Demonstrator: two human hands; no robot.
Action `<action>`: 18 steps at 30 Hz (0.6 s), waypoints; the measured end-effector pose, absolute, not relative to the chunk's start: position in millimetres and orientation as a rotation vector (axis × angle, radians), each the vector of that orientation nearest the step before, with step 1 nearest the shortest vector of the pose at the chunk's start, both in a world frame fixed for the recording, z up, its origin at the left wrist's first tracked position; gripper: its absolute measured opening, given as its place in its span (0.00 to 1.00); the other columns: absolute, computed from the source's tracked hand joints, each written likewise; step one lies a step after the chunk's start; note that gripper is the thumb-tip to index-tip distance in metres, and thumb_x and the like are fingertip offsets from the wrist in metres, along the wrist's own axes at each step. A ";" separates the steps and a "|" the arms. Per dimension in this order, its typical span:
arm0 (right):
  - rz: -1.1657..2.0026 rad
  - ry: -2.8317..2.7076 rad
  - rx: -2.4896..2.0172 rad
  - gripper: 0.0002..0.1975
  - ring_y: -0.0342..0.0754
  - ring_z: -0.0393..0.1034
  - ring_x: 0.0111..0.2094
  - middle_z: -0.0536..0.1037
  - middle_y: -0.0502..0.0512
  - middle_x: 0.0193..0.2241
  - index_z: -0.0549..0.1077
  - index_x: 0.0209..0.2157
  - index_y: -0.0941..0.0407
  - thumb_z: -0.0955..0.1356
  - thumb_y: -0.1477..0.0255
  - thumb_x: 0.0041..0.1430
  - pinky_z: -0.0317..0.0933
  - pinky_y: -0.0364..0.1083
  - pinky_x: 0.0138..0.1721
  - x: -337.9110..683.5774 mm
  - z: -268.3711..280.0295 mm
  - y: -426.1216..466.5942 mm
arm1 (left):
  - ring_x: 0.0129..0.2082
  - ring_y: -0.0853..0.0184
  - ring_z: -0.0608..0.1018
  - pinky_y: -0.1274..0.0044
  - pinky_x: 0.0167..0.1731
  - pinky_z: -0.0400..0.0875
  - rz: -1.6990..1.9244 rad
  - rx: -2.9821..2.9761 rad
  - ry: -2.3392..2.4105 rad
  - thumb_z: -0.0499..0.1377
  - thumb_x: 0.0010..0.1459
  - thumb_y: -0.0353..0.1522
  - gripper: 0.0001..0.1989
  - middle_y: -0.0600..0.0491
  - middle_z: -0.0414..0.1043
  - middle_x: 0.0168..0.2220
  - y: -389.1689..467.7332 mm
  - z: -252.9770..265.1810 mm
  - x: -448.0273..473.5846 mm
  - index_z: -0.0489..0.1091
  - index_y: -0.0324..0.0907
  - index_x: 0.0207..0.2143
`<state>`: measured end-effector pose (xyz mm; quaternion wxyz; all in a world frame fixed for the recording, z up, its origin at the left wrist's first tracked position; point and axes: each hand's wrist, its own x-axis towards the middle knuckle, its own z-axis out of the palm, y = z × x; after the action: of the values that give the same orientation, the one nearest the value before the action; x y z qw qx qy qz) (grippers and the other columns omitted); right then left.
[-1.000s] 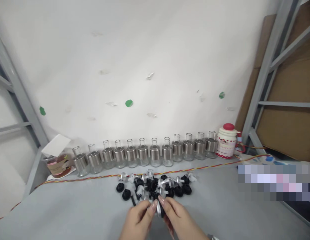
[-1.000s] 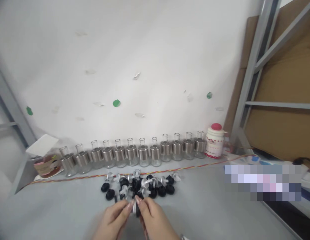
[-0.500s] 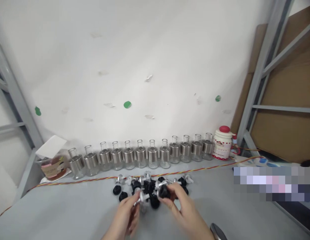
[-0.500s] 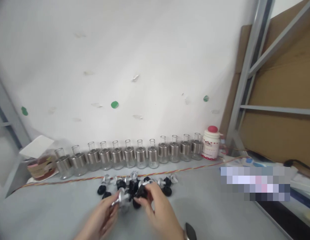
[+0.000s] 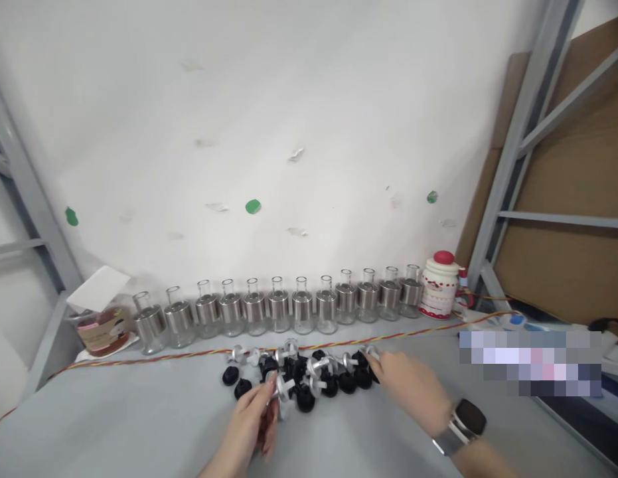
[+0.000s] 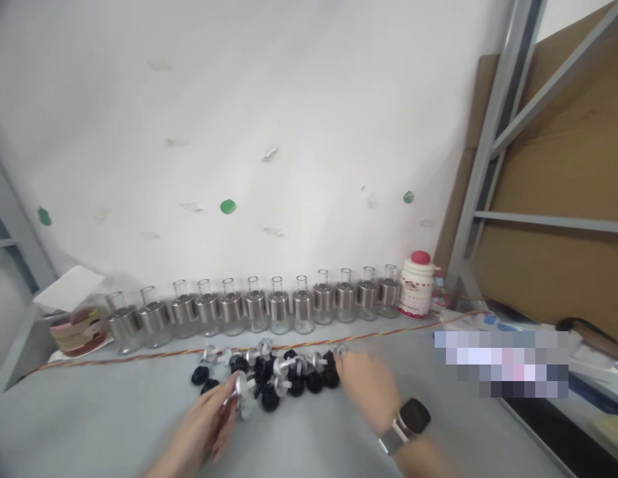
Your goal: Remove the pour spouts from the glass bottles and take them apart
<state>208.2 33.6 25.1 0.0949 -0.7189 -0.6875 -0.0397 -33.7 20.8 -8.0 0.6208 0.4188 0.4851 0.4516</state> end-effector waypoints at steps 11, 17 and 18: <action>-0.201 -2.086 -2.125 0.14 0.56 0.73 0.25 0.77 0.63 0.23 0.72 0.28 0.60 0.60 0.67 0.57 0.57 0.45 0.21 204.4 14.8 35.7 | 0.05 0.77 0.57 0.85 0.06 0.48 1.059 1.065 1.127 0.49 0.48 0.53 0.24 0.63 0.56 0.05 17.9 -8.0 -37.3 0.61 0.40 0.20; -0.288 -2.054 -2.073 0.10 0.55 0.71 0.32 0.75 0.64 0.30 0.69 0.34 0.60 0.60 0.70 0.58 0.56 0.48 0.31 199.2 19.7 33.3 | 0.05 0.77 0.57 0.85 0.06 0.49 1.067 1.067 1.122 0.48 0.48 0.53 0.24 0.63 0.55 0.06 20.8 -14.2 -38.4 0.61 0.40 0.20; -0.289 -2.064 -2.059 0.10 0.55 0.70 0.33 0.75 0.63 0.31 0.69 0.33 0.60 0.60 0.70 0.58 0.55 0.48 0.32 198.8 22.3 32.9 | 0.05 0.77 0.57 0.85 0.06 0.48 1.066 1.066 1.127 0.48 0.48 0.53 0.24 0.63 0.55 0.06 20.7 -13.9 -38.8 0.61 0.41 0.20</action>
<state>198.8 32.9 22.3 0.1057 -0.6990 -0.7005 -0.0980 -38.8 20.7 -13.9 0.5888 0.4578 0.4841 0.4576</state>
